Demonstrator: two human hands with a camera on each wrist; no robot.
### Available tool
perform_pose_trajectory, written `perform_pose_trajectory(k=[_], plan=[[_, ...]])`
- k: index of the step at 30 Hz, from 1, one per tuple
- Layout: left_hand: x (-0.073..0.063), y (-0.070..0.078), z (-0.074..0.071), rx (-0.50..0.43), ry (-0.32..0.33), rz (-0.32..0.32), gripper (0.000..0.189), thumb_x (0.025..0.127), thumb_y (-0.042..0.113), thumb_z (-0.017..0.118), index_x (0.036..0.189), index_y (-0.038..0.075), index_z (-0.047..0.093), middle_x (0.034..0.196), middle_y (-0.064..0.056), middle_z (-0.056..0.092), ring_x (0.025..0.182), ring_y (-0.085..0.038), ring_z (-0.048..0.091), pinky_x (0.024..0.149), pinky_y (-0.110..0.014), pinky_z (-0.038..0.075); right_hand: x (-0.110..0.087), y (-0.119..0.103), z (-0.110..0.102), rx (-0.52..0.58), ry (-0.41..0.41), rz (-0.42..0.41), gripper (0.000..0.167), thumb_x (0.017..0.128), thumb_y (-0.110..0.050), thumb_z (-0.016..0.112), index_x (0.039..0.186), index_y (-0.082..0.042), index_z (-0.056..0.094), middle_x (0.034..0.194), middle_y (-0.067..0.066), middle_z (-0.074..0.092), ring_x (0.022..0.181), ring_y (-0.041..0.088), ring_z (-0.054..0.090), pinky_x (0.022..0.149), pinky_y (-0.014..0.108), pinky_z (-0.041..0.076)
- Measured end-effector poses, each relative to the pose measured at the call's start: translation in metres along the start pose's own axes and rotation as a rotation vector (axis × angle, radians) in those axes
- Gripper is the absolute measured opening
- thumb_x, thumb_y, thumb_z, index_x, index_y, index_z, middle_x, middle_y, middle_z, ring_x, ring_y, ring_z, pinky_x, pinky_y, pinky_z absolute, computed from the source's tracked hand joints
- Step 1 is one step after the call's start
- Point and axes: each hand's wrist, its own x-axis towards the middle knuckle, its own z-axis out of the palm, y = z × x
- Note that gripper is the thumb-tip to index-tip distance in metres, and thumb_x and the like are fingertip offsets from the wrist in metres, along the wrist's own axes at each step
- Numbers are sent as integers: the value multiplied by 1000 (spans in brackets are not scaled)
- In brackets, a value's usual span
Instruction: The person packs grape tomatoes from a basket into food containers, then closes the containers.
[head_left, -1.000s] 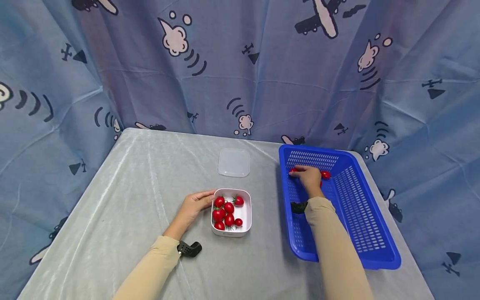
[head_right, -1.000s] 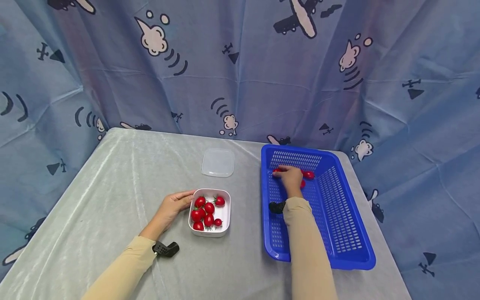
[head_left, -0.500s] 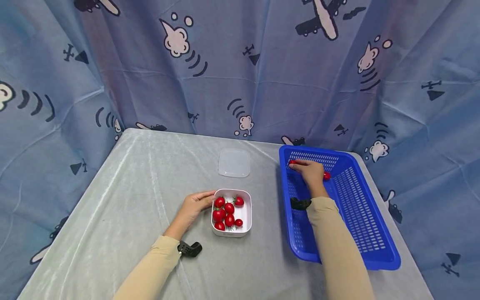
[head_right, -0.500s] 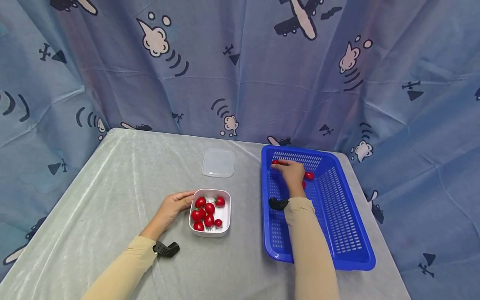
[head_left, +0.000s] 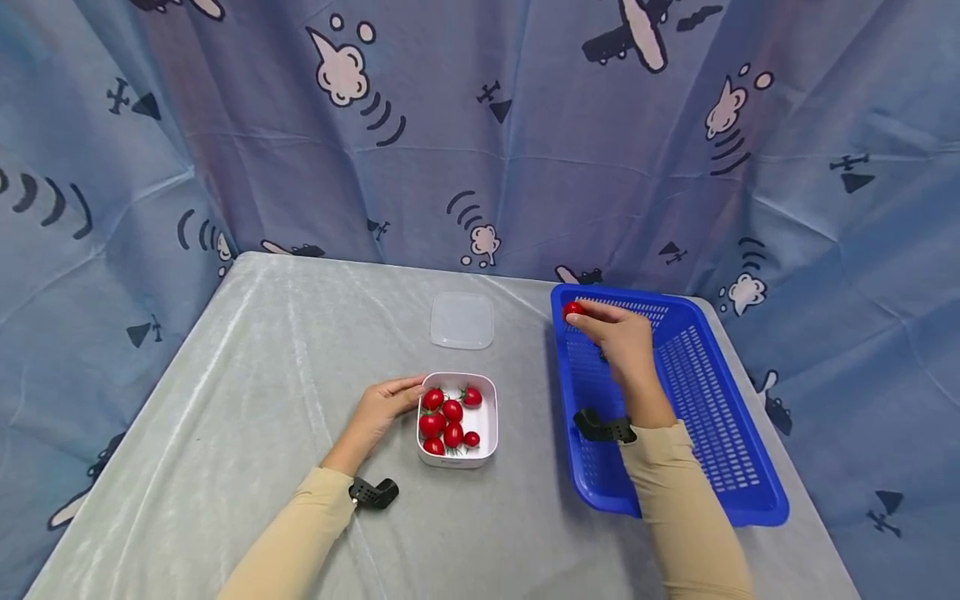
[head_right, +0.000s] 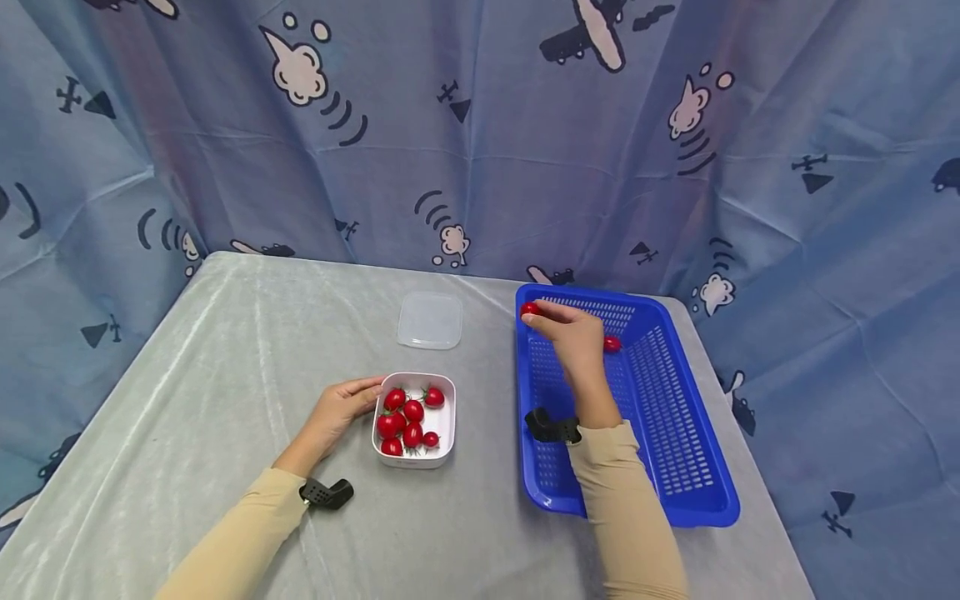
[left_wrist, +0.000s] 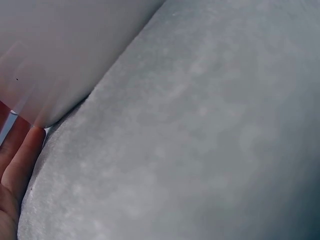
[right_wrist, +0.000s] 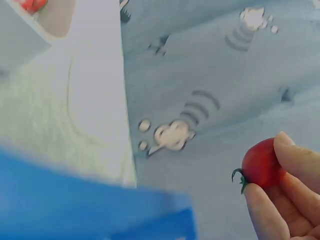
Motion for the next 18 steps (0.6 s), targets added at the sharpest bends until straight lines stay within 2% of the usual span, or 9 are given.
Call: perform_pose_trajectory(k=[8,12,18], plan=[[0,1,0,-5,-2,-5,40,95,12,67,129,-8,61,115,-4,74,92,1,68,88,-19,57,-24,-14,9,108,-86,-72,49,90,-27,75,133,-8,64,135,11,62,102,5,66,99,23,53],[0,1,-1,0,-6,-4,40,95,12,67,129,-8,61,114,-2,74,92,1,68,89,-18,56,-32,-17,17,166,-111,-87,47,90,-24,74,132,-5,64,133,12,63,99,5,68,92,18,55],[0,-1,-2,-10,-11,-4,41,94,13,68,129,-7,62,112,1,74,92,1,68,88,-19,57,-43,-18,32,193,-108,-65,44,90,-21,74,131,-6,65,135,14,63,99,7,68,90,19,56]])
